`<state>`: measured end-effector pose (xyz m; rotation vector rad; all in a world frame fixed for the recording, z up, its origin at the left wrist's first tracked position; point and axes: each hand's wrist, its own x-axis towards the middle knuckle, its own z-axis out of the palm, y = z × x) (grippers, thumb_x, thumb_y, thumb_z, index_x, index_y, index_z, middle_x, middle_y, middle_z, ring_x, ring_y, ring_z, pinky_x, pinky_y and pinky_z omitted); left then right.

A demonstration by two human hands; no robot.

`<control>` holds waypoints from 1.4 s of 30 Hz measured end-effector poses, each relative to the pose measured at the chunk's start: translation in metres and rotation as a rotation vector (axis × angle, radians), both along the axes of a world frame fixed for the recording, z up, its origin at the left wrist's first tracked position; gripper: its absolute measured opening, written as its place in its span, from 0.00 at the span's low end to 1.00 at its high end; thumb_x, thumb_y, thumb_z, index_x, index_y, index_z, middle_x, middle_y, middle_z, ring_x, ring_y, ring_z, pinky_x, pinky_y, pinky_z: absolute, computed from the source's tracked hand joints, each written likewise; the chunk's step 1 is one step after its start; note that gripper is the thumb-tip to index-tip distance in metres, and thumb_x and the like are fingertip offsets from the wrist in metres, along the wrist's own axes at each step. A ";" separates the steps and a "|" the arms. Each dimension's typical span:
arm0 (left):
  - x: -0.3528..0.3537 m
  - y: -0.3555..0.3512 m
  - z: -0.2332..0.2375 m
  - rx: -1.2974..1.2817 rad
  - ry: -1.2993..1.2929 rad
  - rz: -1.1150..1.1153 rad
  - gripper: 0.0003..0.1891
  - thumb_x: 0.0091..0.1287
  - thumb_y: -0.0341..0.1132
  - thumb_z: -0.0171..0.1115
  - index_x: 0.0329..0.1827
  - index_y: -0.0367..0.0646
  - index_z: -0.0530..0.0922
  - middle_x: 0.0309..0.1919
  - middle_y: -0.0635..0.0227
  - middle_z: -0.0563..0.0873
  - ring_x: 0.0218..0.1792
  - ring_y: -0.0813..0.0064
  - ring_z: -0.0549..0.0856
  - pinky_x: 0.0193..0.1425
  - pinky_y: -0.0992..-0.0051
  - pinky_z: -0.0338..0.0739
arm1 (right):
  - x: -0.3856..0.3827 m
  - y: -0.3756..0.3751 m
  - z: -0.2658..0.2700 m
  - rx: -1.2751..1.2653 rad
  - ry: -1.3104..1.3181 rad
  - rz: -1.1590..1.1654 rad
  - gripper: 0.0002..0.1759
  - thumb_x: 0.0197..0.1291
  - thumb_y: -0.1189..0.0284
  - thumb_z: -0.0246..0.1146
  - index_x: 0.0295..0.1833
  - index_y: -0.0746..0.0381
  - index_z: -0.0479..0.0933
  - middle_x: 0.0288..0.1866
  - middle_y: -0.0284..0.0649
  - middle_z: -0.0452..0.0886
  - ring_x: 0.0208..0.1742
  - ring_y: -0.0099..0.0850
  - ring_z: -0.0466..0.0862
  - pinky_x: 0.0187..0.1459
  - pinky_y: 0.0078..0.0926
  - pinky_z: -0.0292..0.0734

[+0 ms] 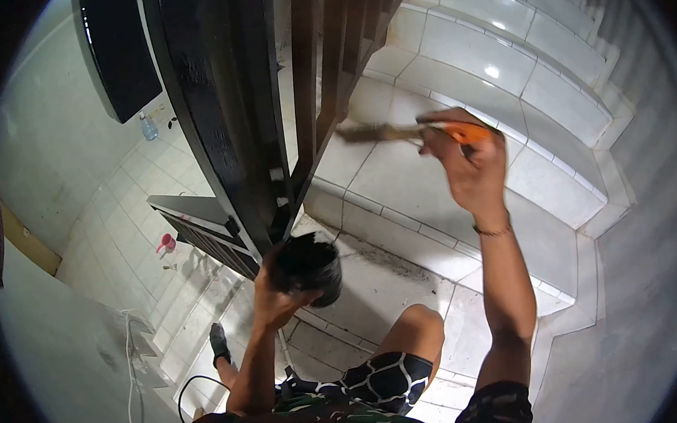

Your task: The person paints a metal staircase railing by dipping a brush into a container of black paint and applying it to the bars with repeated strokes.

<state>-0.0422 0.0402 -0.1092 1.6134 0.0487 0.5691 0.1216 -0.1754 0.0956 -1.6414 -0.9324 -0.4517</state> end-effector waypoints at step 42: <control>0.097 -0.036 0.053 0.152 -0.357 0.026 0.53 0.38 0.35 0.80 0.69 0.33 0.57 0.54 0.49 0.78 0.51 0.61 0.82 0.54 0.68 0.79 | -0.005 -0.049 0.043 -0.147 -0.066 0.101 0.15 0.64 0.68 0.59 0.42 0.71 0.79 0.40 0.48 0.83 0.19 0.20 0.70 0.25 0.17 0.68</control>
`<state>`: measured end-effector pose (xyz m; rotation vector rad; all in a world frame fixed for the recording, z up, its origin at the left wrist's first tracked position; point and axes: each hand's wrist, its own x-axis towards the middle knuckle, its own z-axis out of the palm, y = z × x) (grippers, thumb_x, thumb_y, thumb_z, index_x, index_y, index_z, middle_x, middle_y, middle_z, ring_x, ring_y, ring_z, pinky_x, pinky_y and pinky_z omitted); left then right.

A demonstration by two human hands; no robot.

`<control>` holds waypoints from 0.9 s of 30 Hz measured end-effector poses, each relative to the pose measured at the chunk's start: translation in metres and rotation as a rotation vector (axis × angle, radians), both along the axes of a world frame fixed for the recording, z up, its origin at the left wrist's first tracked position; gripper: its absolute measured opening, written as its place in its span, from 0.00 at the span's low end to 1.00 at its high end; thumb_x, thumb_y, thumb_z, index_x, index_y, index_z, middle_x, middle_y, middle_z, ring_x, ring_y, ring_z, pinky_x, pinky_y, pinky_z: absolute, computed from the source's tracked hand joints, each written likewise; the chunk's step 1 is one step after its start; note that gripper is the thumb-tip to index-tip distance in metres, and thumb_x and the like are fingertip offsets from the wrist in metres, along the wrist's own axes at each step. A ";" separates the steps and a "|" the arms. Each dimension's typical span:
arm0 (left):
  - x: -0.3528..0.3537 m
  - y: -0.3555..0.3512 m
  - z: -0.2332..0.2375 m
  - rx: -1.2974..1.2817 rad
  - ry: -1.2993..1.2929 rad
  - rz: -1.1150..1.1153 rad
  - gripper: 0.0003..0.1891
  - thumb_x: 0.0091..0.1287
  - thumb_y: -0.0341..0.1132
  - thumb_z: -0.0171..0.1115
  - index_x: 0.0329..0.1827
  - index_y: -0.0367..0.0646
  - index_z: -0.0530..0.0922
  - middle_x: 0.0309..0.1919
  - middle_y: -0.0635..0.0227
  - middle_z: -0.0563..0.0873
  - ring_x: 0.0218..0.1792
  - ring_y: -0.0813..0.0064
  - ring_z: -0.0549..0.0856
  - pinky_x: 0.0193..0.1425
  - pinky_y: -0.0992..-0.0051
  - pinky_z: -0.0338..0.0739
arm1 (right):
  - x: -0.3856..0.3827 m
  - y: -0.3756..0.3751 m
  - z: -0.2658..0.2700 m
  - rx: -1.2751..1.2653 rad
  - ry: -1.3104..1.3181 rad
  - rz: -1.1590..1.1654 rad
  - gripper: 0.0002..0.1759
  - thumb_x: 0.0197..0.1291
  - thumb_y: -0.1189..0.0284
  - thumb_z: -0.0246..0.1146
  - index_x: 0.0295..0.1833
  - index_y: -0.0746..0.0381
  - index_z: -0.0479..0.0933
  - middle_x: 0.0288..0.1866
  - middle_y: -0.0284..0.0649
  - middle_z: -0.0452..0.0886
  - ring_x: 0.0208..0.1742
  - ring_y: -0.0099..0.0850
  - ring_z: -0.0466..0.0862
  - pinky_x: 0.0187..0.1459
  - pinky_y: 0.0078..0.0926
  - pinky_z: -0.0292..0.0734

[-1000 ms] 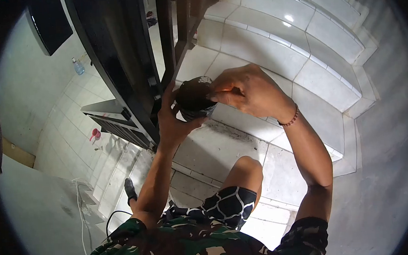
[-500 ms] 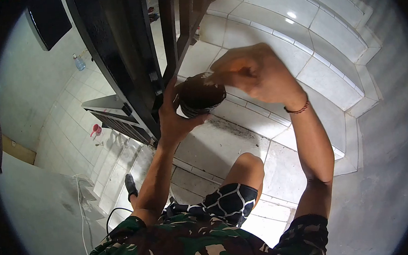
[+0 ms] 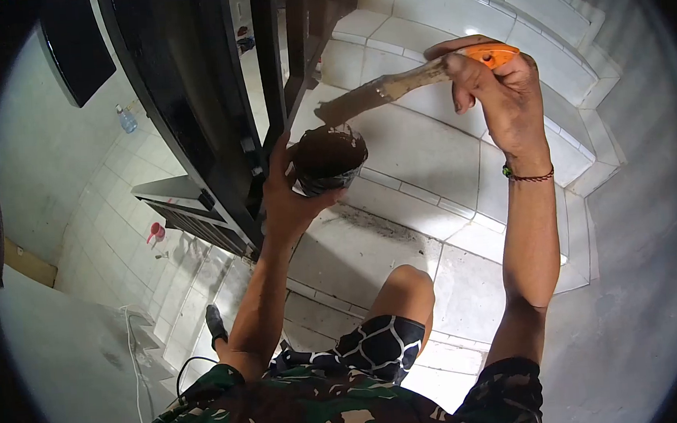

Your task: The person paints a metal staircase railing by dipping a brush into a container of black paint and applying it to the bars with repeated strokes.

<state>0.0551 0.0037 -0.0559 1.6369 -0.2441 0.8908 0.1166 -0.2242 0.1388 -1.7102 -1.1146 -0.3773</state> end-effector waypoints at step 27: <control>0.004 -0.001 0.010 -0.124 0.086 0.120 0.51 0.40 0.27 0.78 0.69 0.34 0.56 0.55 0.48 0.76 0.56 0.61 0.79 0.56 0.64 0.79 | 0.030 0.036 -0.135 0.926 0.722 0.005 0.10 0.62 0.66 0.63 0.32 0.60 0.74 0.20 0.30 0.70 0.22 0.22 0.70 0.25 0.20 0.63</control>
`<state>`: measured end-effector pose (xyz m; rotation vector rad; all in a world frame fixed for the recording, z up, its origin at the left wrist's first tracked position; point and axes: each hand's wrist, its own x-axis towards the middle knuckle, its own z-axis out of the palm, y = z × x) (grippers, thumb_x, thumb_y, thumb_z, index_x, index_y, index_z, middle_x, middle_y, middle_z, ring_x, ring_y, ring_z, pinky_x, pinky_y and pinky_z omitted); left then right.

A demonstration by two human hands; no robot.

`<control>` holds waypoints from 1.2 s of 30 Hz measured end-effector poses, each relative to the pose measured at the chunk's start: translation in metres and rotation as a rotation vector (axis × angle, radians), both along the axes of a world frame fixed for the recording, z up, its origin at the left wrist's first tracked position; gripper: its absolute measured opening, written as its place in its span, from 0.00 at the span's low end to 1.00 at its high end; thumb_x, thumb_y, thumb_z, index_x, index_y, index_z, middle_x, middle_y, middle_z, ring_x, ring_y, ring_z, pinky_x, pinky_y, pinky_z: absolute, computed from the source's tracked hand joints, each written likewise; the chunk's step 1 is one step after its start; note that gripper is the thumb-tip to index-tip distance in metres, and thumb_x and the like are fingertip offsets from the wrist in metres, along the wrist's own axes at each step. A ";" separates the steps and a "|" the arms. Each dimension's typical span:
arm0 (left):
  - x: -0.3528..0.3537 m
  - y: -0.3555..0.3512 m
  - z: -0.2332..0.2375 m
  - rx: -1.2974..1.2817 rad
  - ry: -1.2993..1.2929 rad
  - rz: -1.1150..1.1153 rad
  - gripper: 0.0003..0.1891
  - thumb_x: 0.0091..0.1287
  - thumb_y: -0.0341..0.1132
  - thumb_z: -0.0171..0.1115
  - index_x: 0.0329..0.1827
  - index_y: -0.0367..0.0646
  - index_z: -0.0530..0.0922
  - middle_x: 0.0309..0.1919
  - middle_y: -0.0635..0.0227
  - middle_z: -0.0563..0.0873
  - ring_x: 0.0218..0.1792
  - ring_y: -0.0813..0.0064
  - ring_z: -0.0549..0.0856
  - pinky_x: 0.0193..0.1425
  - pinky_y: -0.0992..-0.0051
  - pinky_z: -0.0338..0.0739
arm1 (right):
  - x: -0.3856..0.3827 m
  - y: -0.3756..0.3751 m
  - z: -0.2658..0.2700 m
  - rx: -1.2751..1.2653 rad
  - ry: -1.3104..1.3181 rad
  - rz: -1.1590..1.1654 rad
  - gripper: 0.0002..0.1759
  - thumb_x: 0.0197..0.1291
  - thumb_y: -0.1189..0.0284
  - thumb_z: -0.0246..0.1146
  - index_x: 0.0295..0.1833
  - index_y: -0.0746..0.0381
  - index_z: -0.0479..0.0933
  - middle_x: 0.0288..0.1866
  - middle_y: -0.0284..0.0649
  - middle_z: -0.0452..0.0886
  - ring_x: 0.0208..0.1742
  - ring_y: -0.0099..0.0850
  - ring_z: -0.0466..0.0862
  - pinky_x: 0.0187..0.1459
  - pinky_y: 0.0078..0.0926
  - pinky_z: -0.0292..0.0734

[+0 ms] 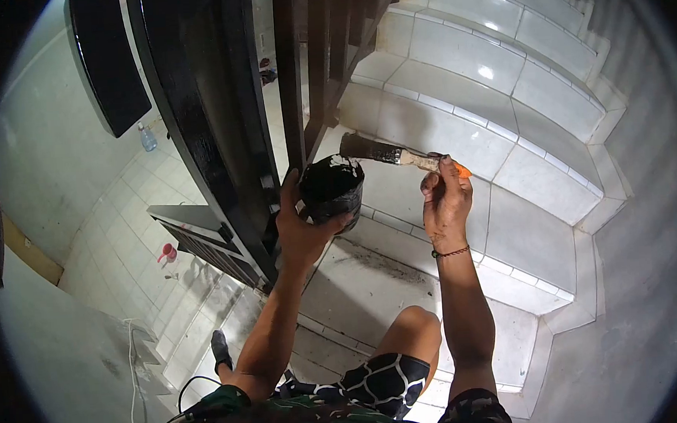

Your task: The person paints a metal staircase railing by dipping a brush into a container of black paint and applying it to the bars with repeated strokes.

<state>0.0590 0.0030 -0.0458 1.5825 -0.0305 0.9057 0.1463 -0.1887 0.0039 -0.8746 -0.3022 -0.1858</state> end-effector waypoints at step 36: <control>-0.019 0.004 0.024 0.010 -0.146 0.021 0.50 0.42 0.30 0.79 0.68 0.31 0.56 0.56 0.48 0.76 0.53 0.61 0.81 0.56 0.68 0.79 | 0.155 0.127 0.117 0.273 -0.173 -0.115 0.09 0.63 0.67 0.62 0.42 0.61 0.76 0.31 0.38 0.84 0.29 0.25 0.83 0.30 0.18 0.71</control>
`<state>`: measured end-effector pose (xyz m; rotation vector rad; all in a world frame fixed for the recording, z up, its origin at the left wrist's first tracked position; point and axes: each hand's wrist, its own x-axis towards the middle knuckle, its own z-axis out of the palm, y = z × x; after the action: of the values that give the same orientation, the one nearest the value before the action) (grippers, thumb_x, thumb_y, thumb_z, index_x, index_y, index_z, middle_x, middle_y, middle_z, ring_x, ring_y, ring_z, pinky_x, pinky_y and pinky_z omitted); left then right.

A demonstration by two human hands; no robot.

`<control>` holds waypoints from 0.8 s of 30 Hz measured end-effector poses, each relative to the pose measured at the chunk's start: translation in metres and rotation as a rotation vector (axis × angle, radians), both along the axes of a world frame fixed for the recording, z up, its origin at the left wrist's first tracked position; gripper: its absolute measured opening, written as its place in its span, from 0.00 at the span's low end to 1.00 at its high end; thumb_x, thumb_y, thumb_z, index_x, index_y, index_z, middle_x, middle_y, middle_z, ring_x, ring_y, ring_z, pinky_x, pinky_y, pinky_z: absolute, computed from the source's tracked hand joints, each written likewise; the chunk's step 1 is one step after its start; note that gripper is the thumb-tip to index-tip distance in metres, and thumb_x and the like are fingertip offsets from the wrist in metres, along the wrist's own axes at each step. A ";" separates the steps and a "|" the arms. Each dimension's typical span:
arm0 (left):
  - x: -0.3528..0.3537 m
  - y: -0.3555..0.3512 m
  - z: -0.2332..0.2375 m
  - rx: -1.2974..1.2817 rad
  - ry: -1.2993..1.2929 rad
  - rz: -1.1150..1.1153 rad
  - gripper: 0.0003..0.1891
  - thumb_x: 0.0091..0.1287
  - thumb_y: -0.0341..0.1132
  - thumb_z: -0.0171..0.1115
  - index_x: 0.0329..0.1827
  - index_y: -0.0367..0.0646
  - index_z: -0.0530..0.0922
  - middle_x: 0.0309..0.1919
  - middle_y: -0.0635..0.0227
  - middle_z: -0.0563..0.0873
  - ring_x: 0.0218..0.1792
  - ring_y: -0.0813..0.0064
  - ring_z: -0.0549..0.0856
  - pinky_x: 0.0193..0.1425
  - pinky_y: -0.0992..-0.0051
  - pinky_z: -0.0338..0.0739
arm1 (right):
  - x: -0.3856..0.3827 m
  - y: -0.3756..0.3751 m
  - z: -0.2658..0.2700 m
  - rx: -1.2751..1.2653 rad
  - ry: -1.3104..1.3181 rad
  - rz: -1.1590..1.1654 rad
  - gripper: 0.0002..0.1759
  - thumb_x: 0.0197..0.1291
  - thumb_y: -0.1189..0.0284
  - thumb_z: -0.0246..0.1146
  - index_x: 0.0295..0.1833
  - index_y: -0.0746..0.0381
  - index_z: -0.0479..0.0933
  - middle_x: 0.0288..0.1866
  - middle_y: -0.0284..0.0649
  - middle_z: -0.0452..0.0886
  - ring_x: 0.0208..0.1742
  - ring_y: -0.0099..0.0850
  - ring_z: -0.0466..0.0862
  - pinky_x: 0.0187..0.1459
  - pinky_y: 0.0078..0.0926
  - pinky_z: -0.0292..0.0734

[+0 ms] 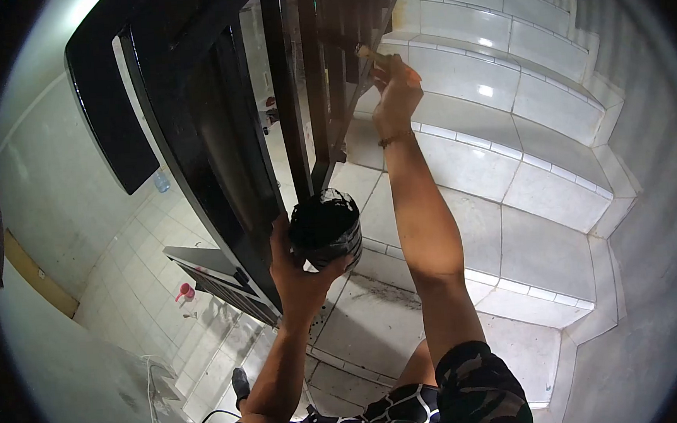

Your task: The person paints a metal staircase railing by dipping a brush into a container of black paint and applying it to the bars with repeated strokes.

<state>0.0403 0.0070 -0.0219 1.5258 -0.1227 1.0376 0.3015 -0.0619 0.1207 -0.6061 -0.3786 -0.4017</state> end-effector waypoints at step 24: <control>-0.102 0.018 -0.009 0.203 0.248 0.029 0.55 0.32 0.27 0.82 0.67 0.30 0.56 0.54 0.55 0.76 0.54 0.65 0.80 0.60 0.71 0.74 | 0.006 0.043 0.133 0.348 0.090 0.318 0.11 0.67 0.64 0.53 0.44 0.61 0.74 0.27 0.38 0.83 0.23 0.21 0.83 0.17 0.09 0.77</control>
<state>-0.0615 0.0248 -0.0311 1.8329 -0.0324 0.8708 0.3070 -0.0185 0.2539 -0.2170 -0.3030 -0.1287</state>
